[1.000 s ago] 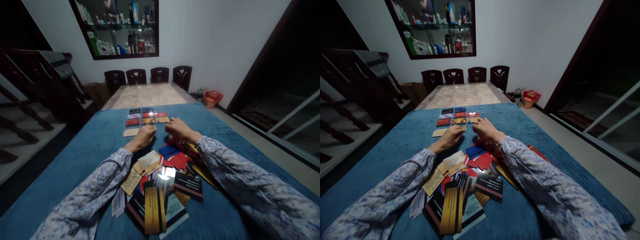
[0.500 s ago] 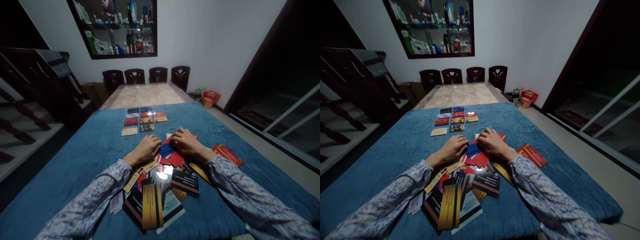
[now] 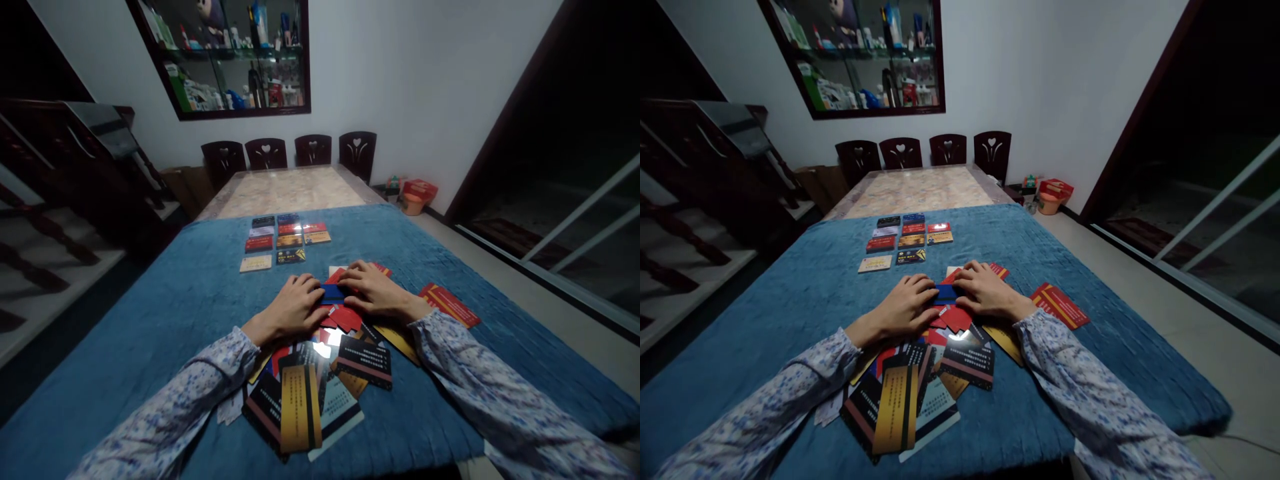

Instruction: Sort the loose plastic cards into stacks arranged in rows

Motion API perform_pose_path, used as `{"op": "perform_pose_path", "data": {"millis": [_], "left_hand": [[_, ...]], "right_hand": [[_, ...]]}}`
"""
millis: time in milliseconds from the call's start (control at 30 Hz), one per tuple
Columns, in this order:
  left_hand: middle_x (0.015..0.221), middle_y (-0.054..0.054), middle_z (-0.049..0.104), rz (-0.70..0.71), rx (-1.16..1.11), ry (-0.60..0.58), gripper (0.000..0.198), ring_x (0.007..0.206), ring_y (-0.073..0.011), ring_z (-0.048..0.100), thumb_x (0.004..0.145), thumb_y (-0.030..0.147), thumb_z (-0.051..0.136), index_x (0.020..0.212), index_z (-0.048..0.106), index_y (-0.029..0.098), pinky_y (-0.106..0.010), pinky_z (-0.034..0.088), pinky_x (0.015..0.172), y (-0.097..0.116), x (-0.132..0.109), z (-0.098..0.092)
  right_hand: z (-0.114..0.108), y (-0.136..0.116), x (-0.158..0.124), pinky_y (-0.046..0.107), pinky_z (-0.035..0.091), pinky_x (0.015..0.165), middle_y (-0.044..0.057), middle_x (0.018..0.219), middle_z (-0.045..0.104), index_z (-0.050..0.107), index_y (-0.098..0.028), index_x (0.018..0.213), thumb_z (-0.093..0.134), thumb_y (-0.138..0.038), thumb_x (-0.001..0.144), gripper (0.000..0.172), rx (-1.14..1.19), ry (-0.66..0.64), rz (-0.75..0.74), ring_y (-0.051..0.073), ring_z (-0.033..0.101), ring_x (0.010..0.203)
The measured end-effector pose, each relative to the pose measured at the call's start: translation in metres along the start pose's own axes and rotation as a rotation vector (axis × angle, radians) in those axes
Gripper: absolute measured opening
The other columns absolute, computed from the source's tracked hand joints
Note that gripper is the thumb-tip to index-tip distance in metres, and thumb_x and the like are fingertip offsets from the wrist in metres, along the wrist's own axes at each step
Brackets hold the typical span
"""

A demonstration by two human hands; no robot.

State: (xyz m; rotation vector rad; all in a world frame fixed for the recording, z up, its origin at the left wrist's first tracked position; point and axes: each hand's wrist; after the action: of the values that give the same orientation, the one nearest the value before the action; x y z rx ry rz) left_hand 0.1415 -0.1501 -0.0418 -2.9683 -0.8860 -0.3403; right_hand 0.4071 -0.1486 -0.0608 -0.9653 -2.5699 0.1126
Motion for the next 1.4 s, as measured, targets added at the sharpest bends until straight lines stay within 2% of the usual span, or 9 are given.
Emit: {"op": "perform_pose_path", "data": {"millis": [233, 533, 700, 900, 1133, 1267, 1400], "left_hand": [[0.123, -0.015, 0.069, -0.014, -0.041, -0.011, 0.030, 0.124, -0.0327, 0.055, 0.097, 0.035, 0.058, 0.118, 0.069, 0.017, -0.050, 0.047, 0.100, -0.005, 0.000, 0.002], [0.113, -0.013, 0.068, -0.008, -0.099, 0.004, 0.020, 0.114, -0.0285, 0.058, 0.095, 0.030, 0.061, 0.107, 0.070, 0.017, -0.046, 0.049, 0.099, -0.008, 0.001, 0.007], [0.110, -0.013, 0.067, -0.002, -0.095, 0.004, 0.019, 0.107, -0.0260, 0.059, 0.097, 0.029, 0.057, 0.105, 0.070, 0.017, -0.042, 0.050, 0.096, -0.008, 0.001, 0.008], [0.109, -0.013, 0.069, 0.024, -0.082, 0.021, 0.021, 0.113, -0.0279, 0.058, 0.097, 0.031, 0.058, 0.107, 0.070, 0.017, -0.045, 0.049, 0.100, -0.009, 0.001, 0.005], [0.101, -0.012, 0.074, 0.026, -0.123, 0.084, 0.025, 0.106, -0.0264, 0.062, 0.099, 0.028, 0.052, 0.105, 0.075, 0.018, -0.044, 0.051, 0.096, -0.012, 0.002, 0.002], [0.097, -0.010, 0.076, 0.021, -0.167, 0.116, 0.029, 0.103, -0.0252, 0.064, 0.101, 0.027, 0.049, 0.101, 0.077, 0.020, -0.042, 0.051, 0.093, -0.015, 0.003, 0.001], [0.094, -0.010, 0.076, 0.002, -0.231, 0.154, 0.032, 0.095, -0.0232, 0.065, 0.102, 0.026, 0.047, 0.094, 0.077, 0.018, -0.039, 0.052, 0.089, -0.017, 0.004, 0.000]], "right_hand": [[-0.007, -0.002, 0.000, 0.052, 0.044, 0.097, 0.014, 0.119, 0.070, 0.074, -0.020, 0.118, 0.066, -0.041, 0.092, 0.034, 0.004, -0.033, 0.004, 0.030, 0.050, 0.110], [-0.007, 0.002, 0.002, 0.048, 0.046, 0.094, 0.013, 0.114, 0.072, 0.074, -0.021, 0.117, 0.066, -0.037, 0.093, 0.030, 0.017, -0.049, -0.029, 0.028, 0.052, 0.109], [-0.008, 0.001, 0.003, 0.047, 0.047, 0.094, 0.014, 0.112, 0.073, 0.076, -0.020, 0.115, 0.065, -0.032, 0.094, 0.027, 0.015, -0.032, -0.068, 0.027, 0.053, 0.107], [-0.016, -0.008, 0.002, 0.044, 0.048, 0.093, 0.013, 0.108, 0.075, 0.076, -0.017, 0.112, 0.056, -0.034, 0.100, 0.028, 0.016, -0.021, -0.092, 0.026, 0.054, 0.104], [-0.012, -0.007, 0.003, 0.044, 0.050, 0.091, 0.012, 0.101, 0.076, 0.076, -0.019, 0.112, 0.048, -0.035, 0.105, 0.033, 0.026, 0.047, -0.074, 0.024, 0.057, 0.099], [-0.004, -0.002, 0.005, 0.038, 0.052, 0.086, 0.012, 0.092, 0.073, 0.078, -0.019, 0.102, 0.047, -0.033, 0.105, 0.034, -0.004, 0.129, -0.020, 0.021, 0.059, 0.092], [0.004, 0.000, 0.008, 0.032, 0.051, 0.080, 0.010, 0.087, 0.070, 0.077, -0.019, 0.101, 0.048, -0.031, 0.105, 0.031, -0.036, 0.189, 0.011, 0.019, 0.060, 0.086]]}}
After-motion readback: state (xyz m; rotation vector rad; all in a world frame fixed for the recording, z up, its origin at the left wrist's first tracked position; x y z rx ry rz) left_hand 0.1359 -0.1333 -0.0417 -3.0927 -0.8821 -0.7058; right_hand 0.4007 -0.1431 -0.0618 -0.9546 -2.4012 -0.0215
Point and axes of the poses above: each hand's wrist, its own x-axis towards the middle knuckle, its own z-axis out of the palm, y = z × x
